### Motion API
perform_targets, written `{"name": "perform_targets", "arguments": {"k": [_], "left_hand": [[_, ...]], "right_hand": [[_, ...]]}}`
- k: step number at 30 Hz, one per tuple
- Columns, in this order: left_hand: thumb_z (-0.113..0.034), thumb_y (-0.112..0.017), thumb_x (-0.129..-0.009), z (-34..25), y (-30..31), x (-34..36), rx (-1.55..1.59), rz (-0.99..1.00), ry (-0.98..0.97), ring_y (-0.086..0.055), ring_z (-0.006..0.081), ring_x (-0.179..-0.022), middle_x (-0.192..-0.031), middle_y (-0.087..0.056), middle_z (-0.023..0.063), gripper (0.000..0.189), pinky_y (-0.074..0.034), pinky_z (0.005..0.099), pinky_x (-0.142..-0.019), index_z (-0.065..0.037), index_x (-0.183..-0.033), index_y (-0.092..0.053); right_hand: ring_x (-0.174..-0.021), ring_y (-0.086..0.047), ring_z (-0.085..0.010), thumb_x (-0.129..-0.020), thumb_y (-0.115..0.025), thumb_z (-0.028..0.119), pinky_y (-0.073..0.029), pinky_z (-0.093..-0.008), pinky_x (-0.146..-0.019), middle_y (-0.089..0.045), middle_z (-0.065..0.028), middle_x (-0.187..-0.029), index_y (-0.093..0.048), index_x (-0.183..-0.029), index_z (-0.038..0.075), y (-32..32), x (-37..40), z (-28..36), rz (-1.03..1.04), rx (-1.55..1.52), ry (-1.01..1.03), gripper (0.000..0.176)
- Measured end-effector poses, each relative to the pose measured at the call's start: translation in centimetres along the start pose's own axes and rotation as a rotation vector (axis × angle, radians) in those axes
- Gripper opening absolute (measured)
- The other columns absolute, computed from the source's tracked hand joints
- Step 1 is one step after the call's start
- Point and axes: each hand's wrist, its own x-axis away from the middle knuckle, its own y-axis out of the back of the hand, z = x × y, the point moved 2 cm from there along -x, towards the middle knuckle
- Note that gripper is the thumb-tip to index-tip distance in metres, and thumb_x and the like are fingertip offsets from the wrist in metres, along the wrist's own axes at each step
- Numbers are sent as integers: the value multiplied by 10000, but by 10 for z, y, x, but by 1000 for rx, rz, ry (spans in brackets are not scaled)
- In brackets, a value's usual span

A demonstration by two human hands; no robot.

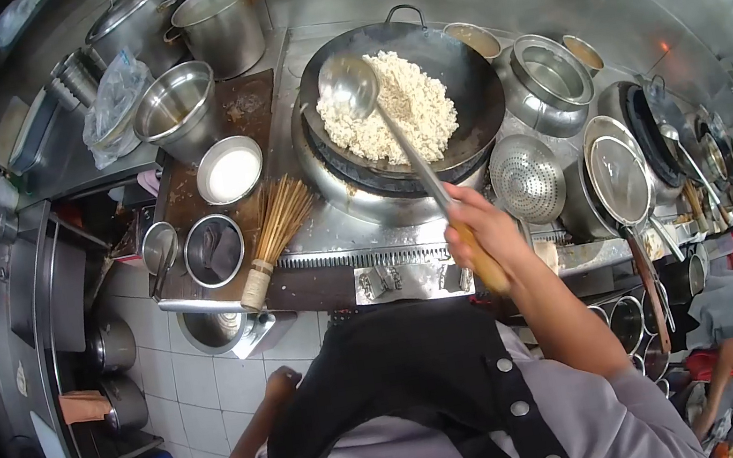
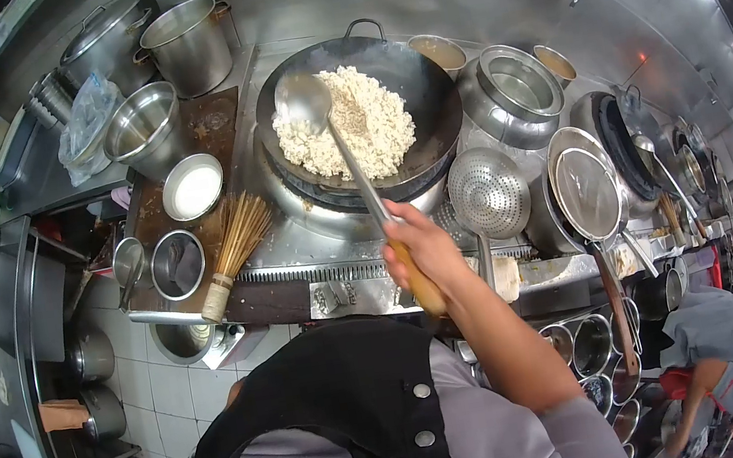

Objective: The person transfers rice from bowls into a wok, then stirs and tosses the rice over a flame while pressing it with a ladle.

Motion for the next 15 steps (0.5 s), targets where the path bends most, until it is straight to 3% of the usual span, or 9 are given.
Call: {"name": "perform_targets", "arguments": {"k": [1,2,5,8,9,11,13,15], "left_hand": [[-344,-742,-898,-37,11,-3,-126,143,69,-710,350,-824,-859,-732,159,288,-555,439,-758,-63,-950,-702],[-344,-742,-898,-65,19,-8,-132,140,66,-710,350,-824,-859,-732,159,288,-555,439,-758,-63,-950,-702],[-345,-737,-909,-126,34,-23,-215,170,28,-706,322,-811,-839,-719,151,296,-548,427,-745,-56,-951,-689],[-325,-720,-931,-178,35,-44,-66,164,-74,-702,300,-838,-866,-713,143,286,-542,406,-748,-46,-975,-679],[-304,-720,-937,-202,37,-49,-25,172,-86,-700,295,-835,-883,-711,143,272,-542,396,-749,-40,-990,-679],[-198,-738,-933,-275,48,-54,-9,153,-270,-636,149,-797,-859,-680,63,187,-509,318,-724,-28,-994,-687],[-178,-739,-927,-338,65,-60,-82,111,-424,-624,154,-787,-888,-668,63,177,-505,317,-723,-19,-987,-689],[-174,-738,-926,-378,74,-71,-44,84,-448,-630,163,-805,-896,-665,72,173,-506,319,-733,-20,-987,-689]], "right_hand": [[-465,-468,-136,-1052,-503,163,-396,-284,-392,-556,-58,-736,-407,-1505,165,1,-22,2,-5,9,12,463],[-464,-468,-135,-1051,-506,163,-396,-284,-395,-557,-58,-737,-410,-1503,164,1,-35,5,-9,19,26,463],[-497,-509,-144,-1045,-544,202,-421,-302,-422,-557,-62,-734,-407,-1509,164,-8,20,21,16,140,88,485],[-506,-518,-137,-1044,-546,203,-432,-299,-433,-563,-58,-738,-408,-1508,164,3,34,3,98,-40,22,486],[-504,-518,-132,-1045,-538,195,-441,-295,-441,-571,-51,-742,-401,-1516,173,1,19,-1,31,77,-7,492],[-499,-516,-134,-1050,-527,186,-438,-285,-440,-572,-43,-740,-406,-1521,182,4,-11,-2,-33,180,23,486],[-493,-514,-136,-1051,-522,182,-435,-283,-435,-570,-42,-737,-409,-1521,177,1,3,10,-55,198,65,484],[-478,-510,-139,-1047,-521,167,-428,-283,-421,-567,-42,-727,-422,-1512,160,3,63,20,-75,186,52,476]]}}
